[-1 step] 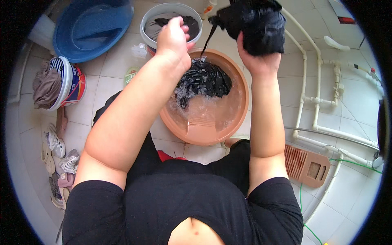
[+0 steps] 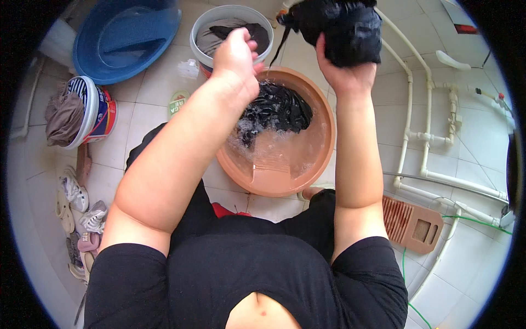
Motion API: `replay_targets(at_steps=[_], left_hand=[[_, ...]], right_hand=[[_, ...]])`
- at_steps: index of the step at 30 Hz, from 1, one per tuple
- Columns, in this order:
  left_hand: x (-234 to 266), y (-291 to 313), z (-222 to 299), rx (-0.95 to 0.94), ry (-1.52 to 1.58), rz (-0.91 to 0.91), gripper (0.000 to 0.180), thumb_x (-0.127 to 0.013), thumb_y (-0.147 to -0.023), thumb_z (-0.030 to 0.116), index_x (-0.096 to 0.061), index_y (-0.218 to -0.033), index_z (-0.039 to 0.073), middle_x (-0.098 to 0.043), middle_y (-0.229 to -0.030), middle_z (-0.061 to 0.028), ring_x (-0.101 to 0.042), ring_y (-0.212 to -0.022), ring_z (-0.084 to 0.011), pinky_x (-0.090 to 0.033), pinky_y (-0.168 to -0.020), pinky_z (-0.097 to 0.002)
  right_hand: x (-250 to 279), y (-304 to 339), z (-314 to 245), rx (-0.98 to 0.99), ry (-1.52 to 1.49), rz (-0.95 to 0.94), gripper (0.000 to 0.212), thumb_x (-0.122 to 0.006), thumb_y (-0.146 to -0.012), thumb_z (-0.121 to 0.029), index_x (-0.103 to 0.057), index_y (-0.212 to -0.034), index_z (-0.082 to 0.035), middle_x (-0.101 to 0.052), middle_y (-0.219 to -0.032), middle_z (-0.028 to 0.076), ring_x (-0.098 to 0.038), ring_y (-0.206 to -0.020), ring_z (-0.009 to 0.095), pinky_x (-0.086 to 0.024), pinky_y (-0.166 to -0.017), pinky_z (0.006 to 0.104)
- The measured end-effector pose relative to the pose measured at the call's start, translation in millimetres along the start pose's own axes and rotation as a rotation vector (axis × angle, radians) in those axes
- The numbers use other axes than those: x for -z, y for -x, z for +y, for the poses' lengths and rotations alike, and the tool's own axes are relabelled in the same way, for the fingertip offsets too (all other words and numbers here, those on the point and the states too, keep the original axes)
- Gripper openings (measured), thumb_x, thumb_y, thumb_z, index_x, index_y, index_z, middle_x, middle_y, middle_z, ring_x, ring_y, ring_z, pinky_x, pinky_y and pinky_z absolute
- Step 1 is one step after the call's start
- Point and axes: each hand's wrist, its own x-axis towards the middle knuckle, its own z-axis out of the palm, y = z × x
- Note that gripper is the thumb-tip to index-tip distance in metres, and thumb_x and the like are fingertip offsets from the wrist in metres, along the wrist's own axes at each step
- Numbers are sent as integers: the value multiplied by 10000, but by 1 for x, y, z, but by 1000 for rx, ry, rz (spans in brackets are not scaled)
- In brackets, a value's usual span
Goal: The person hand-washes dark-colored garments in a blue basin filled with water, scrubbing and wringing them out. They then transfer the wet clothes to a larger orange basin and continue washing and wringing them by hand.
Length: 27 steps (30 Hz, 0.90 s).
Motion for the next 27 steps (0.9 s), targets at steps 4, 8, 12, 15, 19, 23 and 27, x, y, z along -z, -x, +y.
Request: replay_targets(at_steps=[4, 8, 12, 15, 19, 23, 27], left_hand=[[-2, 7, -6, 98, -12, -40, 285, -489, -838, 303, -512, -1024, 88, -519, -1019, -71, -456, -935, -205, -406, -804, -381], [-5, 6, -9, 100, -24, -68, 275, -501, -831, 298, -514, -1000, 82, -516, -977, -64, -455, -883, -196, -412, -775, -371], [1, 3, -5, 94, 0, -101, 276, -499, -830, 282, -515, -994, 61, -528, -948, -71, -477, -847, -197, -419, -781, -361], [-2, 6, -8, 116, 1, -167, 283, -501, -828, 274, -511, -1004, 52, -535, -989, -86, -487, -881, -202, -417, -793, -355], [-1, 2, -13, 141, -15, -199, 282, -501, -835, 269, -510, -1005, 44, -541, -1015, -100, -496, -889, -208, -417, -794, -347], [-6, -2, -15, 220, -10, -230, 275, -489, -847, 254, -514, -1012, 35, -558, -1015, -108, -523, -894, -219, -433, -790, -344], [-12, 0, -17, 234, 5, -297, 251, -465, -861, 232, -526, -1005, 35, -572, -1022, -114, -543, -900, -216, -458, -774, -335]], right_hand=[[-6, -60, 44, 14, 420, 162, 498, -478, -815, -455, -479, -1181, -117, -490, -1208, 113, -465, -1099, 252, -408, -863, 516], [102, -69, 43, -211, 1080, 873, 539, -423, -832, -466, -424, -1213, -84, -484, -1150, 143, -504, -993, 316, -472, -717, 514], [194, -9, 22, -282, 1549, 992, 446, -494, -808, -360, -488, -1147, -69, -538, -984, 137, -542, -851, 268, -484, -661, 443], [321, 53, -16, -404, 2069, 765, 445, -543, -765, -317, -539, -1103, -28, -585, -996, 184, -567, -901, 242, -468, -760, 363], [318, 118, 45, -675, 2598, 517, 777, -629, -726, -357, -270, -1348, -60, -404, -1292, 200, -400, -1184, 317, -319, -997, 343], [275, 139, 81, -860, 2283, 662, 999, -720, -632, -382, -142, -1380, -60, -520, -1140, 216, -515, -1034, 331, -428, -876, 372], [276, 179, 101, -1068, 2176, 452, 842, -674, -648, -328, -262, -1324, -41, -573, -1026, 236, -575, -932, 339, -442, -841, 381]])
